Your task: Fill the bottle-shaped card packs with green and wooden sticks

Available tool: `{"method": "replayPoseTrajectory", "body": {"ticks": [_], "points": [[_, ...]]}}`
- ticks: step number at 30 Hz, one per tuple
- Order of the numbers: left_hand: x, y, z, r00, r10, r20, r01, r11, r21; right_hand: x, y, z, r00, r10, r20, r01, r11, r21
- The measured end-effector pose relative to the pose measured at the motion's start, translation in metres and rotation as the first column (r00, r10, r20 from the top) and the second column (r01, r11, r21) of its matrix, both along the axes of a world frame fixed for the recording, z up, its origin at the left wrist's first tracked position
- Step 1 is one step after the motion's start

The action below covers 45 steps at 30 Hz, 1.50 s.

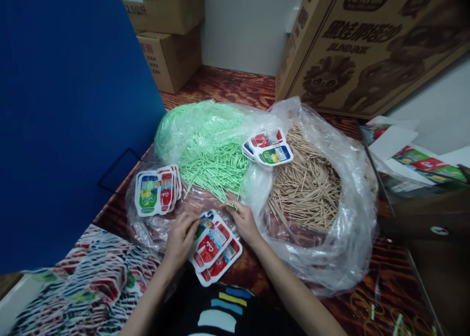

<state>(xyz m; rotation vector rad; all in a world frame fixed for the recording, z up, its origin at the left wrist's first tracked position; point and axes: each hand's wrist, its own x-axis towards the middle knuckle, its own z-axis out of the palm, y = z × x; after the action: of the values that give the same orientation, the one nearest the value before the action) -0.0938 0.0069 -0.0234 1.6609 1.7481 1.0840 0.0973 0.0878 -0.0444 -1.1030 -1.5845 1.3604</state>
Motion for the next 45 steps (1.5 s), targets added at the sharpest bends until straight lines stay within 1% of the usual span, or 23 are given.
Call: {"method": "replayPoseTrajectory", "body": {"ticks": [6, 12, 17, 25, 32, 39, 41, 43, 45], "points": [[-0.006, 0.006, 0.007, 0.997, 0.049, 0.053, -0.050, 0.999, 0.016, 0.000, 0.000, 0.002, 1.000, 0.000, -0.023, 0.000, 1.000, -0.001], [-0.007, 0.012, 0.009, 0.991, 0.080, 0.102, -0.082, 0.997, 0.011, 0.000, 0.001, 0.000, 0.999, -0.011, -0.034, 0.010, 1.000, -0.007], [-0.004, 0.013, 0.010, 0.985, 0.087, 0.148, -0.086, 0.996, -0.012, 0.000, 0.001, -0.001, 0.999, -0.009, -0.045, 0.009, 1.000, -0.009], [-0.002, 0.013, 0.012, 0.977, 0.060, 0.202, -0.055, 0.998, -0.030, 0.000, 0.001, 0.006, 0.998, -0.019, -0.059, 0.017, 0.999, -0.044], [0.001, 0.013, 0.008, 0.980, 0.013, 0.200, -0.006, 0.999, -0.037, 0.002, -0.001, 0.021, 0.997, -0.016, -0.080, 0.011, 0.998, -0.060], [0.014, 0.017, 0.013, 0.976, -0.036, 0.215, 0.039, 0.999, -0.012, 0.002, -0.001, 0.032, 0.995, -0.037, -0.094, 0.029, 0.996, -0.089], [0.020, 0.020, 0.014, 0.972, -0.050, 0.230, 0.054, 0.998, -0.012, 0.005, 0.001, 0.038, 0.994, -0.052, -0.098, 0.044, 0.995, -0.084], [0.027, 0.025, 0.016, 0.962, -0.079, 0.261, 0.085, 0.996, -0.014, 0.010, 0.004, 0.048, 0.983, -0.084, -0.163, 0.067, 0.992, -0.110], [0.036, 0.031, 0.018, 0.945, -0.124, 0.304, 0.134, 0.991, -0.013, 0.017, 0.010, 0.061, 0.941, -0.144, -0.306, 0.086, 0.977, -0.196]]}}
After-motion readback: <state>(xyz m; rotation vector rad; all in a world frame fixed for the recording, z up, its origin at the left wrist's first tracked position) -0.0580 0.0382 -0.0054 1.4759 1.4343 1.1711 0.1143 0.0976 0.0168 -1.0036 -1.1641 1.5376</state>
